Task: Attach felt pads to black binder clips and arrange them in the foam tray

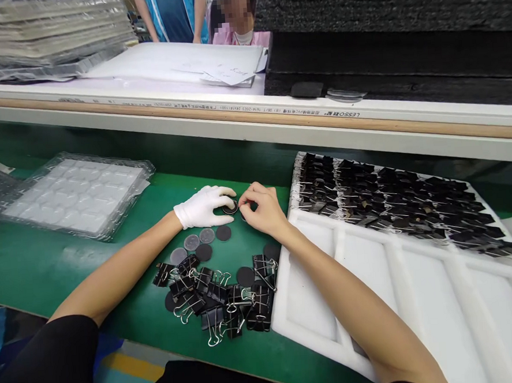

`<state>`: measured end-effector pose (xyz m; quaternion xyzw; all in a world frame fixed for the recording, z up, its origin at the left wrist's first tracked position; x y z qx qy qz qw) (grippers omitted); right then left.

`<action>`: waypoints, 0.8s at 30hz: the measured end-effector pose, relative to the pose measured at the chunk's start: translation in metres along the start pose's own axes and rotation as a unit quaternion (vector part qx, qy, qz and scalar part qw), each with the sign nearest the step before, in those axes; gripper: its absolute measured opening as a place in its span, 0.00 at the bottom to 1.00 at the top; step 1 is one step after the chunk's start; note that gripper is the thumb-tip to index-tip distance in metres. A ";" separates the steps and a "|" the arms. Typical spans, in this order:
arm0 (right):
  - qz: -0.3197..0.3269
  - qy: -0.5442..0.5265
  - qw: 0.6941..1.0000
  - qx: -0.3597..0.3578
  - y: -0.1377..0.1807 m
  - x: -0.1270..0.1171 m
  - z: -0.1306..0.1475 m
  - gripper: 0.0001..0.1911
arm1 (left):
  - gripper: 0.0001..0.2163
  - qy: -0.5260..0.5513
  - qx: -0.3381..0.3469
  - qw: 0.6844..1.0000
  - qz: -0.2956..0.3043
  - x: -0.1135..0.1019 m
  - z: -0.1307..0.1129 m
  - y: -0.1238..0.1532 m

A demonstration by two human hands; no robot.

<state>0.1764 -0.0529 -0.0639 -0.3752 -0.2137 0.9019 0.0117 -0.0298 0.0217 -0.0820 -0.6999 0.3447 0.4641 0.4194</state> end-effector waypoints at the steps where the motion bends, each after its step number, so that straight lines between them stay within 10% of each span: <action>1: 0.028 -0.006 1.000 -0.005 -0.001 -0.004 0.003 0.09 | 0.11 0.002 0.006 1.000 0.001 0.000 0.001 0.000; 6: 0.306 0.043 0.951 0.012 -0.004 -0.043 0.019 0.10 | 0.09 0.032 0.012 0.999 -0.009 0.002 0.007 0.004; 11: 0.448 0.146 0.882 0.031 0.016 -0.063 0.054 0.05 | 0.09 0.025 0.001 1.000 -0.002 0.003 0.007 0.005; 18: 0.546 0.181 0.818 0.015 0.041 -0.022 0.094 0.12 | 0.21 0.022 -0.037 0.999 0.002 0.001 0.004 0.005; 24: 0.514 0.136 0.846 0.030 0.035 -0.019 0.075 0.16 | 0.16 0.020 -0.032 0.999 0.036 0.001 0.004 0.003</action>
Point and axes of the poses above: each hand's wrist, its own y-axis away from the middle knuckle, its own x-axis out of the palm, z = x × y, the point moved 1 cm from there along -y, towards the middle knuckle, and after that the axes turned 1 degree about z, right-handed, at the moved point
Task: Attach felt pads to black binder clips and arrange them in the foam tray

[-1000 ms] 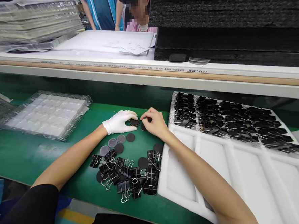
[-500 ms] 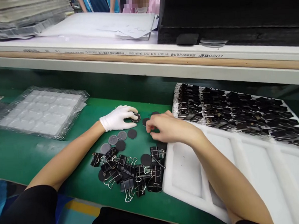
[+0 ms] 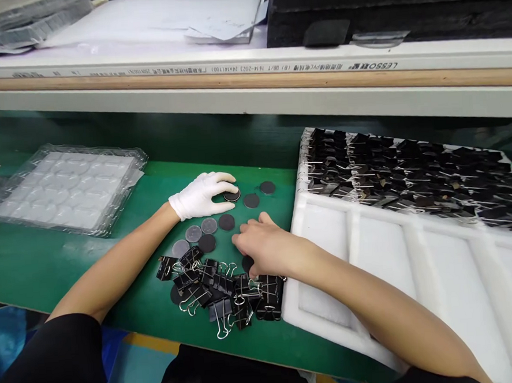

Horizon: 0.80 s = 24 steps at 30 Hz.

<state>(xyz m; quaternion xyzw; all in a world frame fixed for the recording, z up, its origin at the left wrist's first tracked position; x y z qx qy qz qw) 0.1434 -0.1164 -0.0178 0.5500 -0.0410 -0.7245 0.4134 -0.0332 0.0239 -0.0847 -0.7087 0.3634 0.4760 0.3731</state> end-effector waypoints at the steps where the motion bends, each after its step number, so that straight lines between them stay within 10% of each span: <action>1: -0.009 -0.009 1.000 -0.004 0.000 -0.001 -0.003 0.16 | 0.15 0.000 -0.003 1.000 0.001 0.000 0.000 0.000; 12: 0.020 -0.128 0.980 -0.149 -0.005 0.005 0.009 0.14 | 0.14 0.000 0.006 1.000 -0.002 0.001 0.001 0.000; 16: -0.071 -0.221 0.960 -0.155 -0.004 -0.007 -0.005 0.11 | 0.15 -0.017 -0.026 0.999 -0.010 0.004 -0.001 -0.003; 21: -0.318 -0.314 0.894 0.042 -0.021 -0.029 -0.053 0.16 | 0.34 -0.060 -0.171 0.981 -0.063 0.003 0.000 -0.004; 24: -0.384 -0.238 0.877 0.165 -0.041 -0.038 -0.079 0.14 | 0.38 -0.066 -0.127 0.989 -0.036 -0.001 0.007 -0.003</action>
Point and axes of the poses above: each hand's wrist, its own y-axis away from the middle knuckle, its own x-axis out of the palm, z = x × y, the point moved 1 cm from there along -y, towards the middle knuckle, and after that the axes turned 1 degree about z, right-handed, at the moved point
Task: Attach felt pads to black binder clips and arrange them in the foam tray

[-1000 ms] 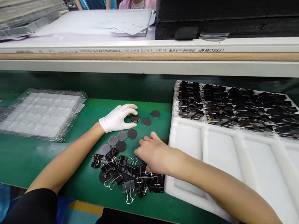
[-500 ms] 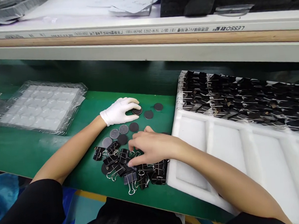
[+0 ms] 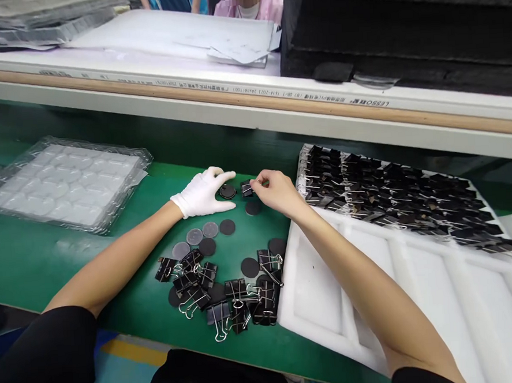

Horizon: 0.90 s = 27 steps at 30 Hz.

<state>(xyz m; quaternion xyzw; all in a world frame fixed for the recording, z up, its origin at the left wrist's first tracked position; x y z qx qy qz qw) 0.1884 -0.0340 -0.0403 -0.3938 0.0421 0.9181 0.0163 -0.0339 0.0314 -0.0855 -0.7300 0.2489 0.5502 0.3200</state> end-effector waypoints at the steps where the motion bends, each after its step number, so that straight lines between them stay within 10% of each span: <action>1: -0.010 0.040 0.999 0.002 -0.008 0.002 -0.002 0.13 | 0.35 0.003 0.023 1.000 0.010 -0.001 0.003 0.000; 15: 0.024 0.280 0.956 -0.080 -0.020 0.021 0.018 0.26 | 0.24 0.013 0.029 0.999 0.018 -0.001 0.011 -0.002; 20: -0.085 0.145 0.985 -0.039 -0.043 0.034 0.035 0.28 | 0.23 0.004 0.034 0.999 0.015 0.000 0.012 -0.002; 27: -0.003 0.155 0.988 0.018 -0.062 0.071 0.027 0.32 | 0.26 -0.020 0.025 0.999 0.036 0.001 0.010 -0.004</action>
Point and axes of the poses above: each hand's wrist, its own y-axis away from the middle knuckle, its own x-axis out of the palm, z = x × y, the point moved 1 cm from there along -y, towards the middle knuckle, and after that the axes turned 1 degree about z, right-handed, at the moved point
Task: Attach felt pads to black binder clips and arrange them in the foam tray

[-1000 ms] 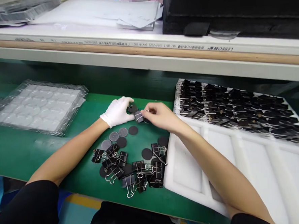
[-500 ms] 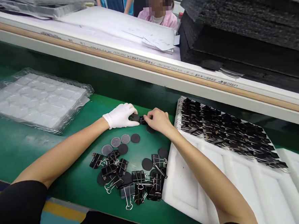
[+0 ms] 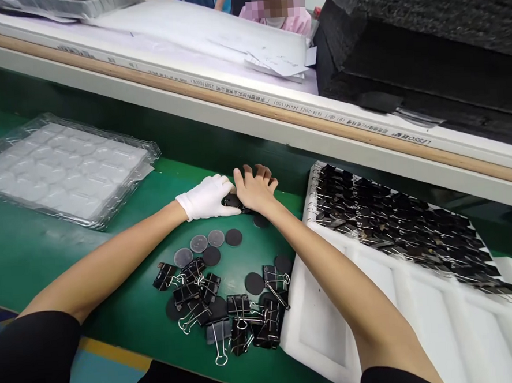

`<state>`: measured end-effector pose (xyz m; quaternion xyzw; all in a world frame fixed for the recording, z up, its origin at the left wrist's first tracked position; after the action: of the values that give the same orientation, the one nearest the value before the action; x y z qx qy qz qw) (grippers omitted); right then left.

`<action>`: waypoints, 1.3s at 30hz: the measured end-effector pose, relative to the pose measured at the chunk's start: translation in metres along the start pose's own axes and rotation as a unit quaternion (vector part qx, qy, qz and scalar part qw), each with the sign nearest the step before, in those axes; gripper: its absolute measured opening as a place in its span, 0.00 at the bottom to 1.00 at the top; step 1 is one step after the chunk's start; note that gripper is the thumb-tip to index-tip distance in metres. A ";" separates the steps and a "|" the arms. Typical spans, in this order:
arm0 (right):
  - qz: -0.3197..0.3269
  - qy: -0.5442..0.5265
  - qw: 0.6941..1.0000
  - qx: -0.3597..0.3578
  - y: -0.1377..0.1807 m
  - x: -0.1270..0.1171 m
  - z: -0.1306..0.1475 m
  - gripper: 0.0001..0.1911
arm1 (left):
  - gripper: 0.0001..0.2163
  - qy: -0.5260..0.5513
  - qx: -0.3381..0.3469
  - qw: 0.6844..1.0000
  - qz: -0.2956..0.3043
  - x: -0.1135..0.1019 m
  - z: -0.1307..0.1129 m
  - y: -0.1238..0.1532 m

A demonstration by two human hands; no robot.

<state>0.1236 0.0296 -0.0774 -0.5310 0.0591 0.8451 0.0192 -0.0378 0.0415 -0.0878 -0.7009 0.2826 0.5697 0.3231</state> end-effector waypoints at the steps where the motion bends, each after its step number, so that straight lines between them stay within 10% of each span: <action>1: 0.002 -0.009 1.000 0.001 0.000 0.001 -0.002 0.33 | 0.26 0.006 -0.002 1.000 0.002 0.000 0.000 0.000; 39: -0.087 -0.006 0.995 -0.049 0.011 -0.014 -0.010 0.26 | 0.24 0.008 -0.024 1.000 0.018 0.002 -0.023 -0.006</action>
<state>0.1374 0.0182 -0.0685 -0.5297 -0.0285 0.8451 0.0670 -0.0185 0.0279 -0.0858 -0.7076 0.2837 0.5768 0.2936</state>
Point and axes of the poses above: each hand's wrist, its own y-axis away from the middle knuckle, its own x-axis out of the palm, z = x × y, the point moved 1 cm from there along -y, towards the middle knuckle, and after that the axes turned 1 degree about z, right-handed, at the moved point
